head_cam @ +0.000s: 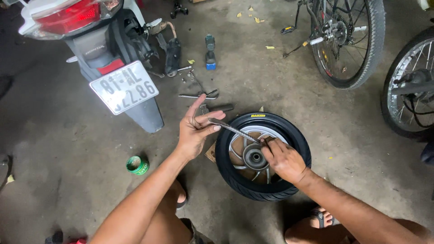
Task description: Replacing a motorcycle tire by mounting the tire onto the rim and prying it into place using tools.
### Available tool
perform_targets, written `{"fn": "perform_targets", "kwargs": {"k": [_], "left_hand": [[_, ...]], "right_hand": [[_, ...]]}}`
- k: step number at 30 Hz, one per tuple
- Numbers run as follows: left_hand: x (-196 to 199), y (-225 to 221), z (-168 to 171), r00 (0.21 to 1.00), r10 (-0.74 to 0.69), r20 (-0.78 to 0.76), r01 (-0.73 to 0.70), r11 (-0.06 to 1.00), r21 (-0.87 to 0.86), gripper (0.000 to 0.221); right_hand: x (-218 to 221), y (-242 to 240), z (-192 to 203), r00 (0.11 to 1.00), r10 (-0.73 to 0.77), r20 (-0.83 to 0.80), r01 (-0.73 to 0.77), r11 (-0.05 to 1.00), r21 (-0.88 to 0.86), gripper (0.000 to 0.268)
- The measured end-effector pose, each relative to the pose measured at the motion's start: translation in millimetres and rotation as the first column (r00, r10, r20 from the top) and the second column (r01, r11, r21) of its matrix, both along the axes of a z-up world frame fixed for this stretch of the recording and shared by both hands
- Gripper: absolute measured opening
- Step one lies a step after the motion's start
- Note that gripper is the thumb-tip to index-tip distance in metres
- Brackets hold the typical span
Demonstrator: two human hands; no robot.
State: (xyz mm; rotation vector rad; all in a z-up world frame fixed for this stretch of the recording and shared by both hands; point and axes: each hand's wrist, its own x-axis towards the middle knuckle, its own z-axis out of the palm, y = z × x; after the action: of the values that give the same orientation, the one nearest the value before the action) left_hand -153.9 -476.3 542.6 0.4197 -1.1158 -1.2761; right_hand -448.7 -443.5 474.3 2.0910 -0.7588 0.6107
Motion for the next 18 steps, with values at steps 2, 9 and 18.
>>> {"fn": "perform_targets", "kwargs": {"k": [2, 9, 18], "left_hand": [[-6, -2, -3, 1.0, -0.001, -0.031, 0.002, 1.0, 0.01, 0.094], [-26, -11, -15, 0.999, 0.017, 0.037, -0.019, 0.999, 0.034, 0.063], [-51, -16, 5, 0.932, -0.161, 0.325, 0.156, 0.987, 0.04, 0.052]], "right_hand": [[5, 4, 13, 1.0, -0.029, 0.004, 0.029, 1.0, 0.002, 0.013], [14, 3, 22, 0.95, -0.155, 0.27, -0.035, 0.808, 0.588, 0.042], [4, 16, 115, 0.755, -0.321, 0.572, -0.5, 0.282, 0.819, 0.02]]}}
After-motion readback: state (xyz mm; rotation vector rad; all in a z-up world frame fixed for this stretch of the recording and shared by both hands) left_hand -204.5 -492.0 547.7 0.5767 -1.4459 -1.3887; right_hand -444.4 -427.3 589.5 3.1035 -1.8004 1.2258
